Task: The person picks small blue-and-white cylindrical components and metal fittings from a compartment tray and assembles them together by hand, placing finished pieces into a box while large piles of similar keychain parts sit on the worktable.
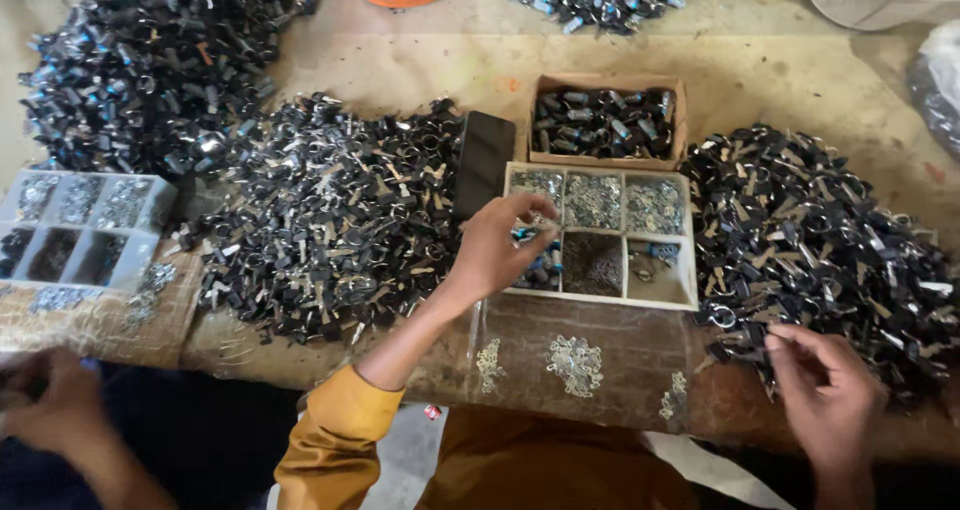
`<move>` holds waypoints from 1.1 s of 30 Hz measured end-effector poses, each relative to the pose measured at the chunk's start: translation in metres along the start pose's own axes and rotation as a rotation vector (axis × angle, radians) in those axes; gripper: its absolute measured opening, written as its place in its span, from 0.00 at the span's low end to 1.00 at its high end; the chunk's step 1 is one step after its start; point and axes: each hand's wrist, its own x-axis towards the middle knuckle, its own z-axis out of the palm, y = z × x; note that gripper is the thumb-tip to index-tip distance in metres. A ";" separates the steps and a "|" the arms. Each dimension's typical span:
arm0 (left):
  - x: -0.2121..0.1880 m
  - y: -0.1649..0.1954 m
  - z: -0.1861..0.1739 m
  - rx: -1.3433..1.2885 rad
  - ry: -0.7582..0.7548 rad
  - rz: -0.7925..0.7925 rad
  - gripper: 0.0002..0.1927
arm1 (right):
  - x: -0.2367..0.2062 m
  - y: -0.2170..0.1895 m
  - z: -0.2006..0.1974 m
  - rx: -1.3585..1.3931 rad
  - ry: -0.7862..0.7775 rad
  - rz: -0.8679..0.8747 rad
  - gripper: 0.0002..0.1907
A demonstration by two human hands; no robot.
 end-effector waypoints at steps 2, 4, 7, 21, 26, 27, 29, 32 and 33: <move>-0.001 0.004 0.006 0.099 -0.032 0.086 0.13 | -0.005 -0.008 0.005 0.025 -0.014 0.059 0.09; 0.000 0.008 0.015 0.116 -0.083 0.089 0.13 | -0.009 -0.017 0.017 0.079 -0.064 -0.061 0.09; 0.008 0.014 0.033 0.222 -0.106 0.241 0.11 | -0.014 -0.032 0.044 0.073 -0.125 -0.245 0.12; 0.048 0.024 0.160 0.660 -0.366 0.381 0.05 | 0.003 -0.061 0.059 -0.371 -0.202 -0.439 0.09; 0.050 0.020 0.178 0.715 -0.370 0.406 0.06 | 0.019 -0.073 0.051 -0.157 -0.291 -0.369 0.09; 0.050 0.019 0.179 0.704 -0.383 0.410 0.06 | 0.024 -0.076 0.050 -0.158 -0.270 -0.415 0.09; 0.050 0.020 0.179 0.682 -0.404 0.416 0.07 | 0.038 -0.080 0.046 -0.162 -0.221 -0.516 0.09; 0.047 0.022 0.175 0.613 -0.398 0.411 0.08 | 0.063 -0.085 0.040 -0.131 -0.177 -0.595 0.09; 0.046 0.022 0.171 0.564 -0.372 0.404 0.07 | 0.069 -0.085 0.038 -0.121 -0.158 -0.524 0.09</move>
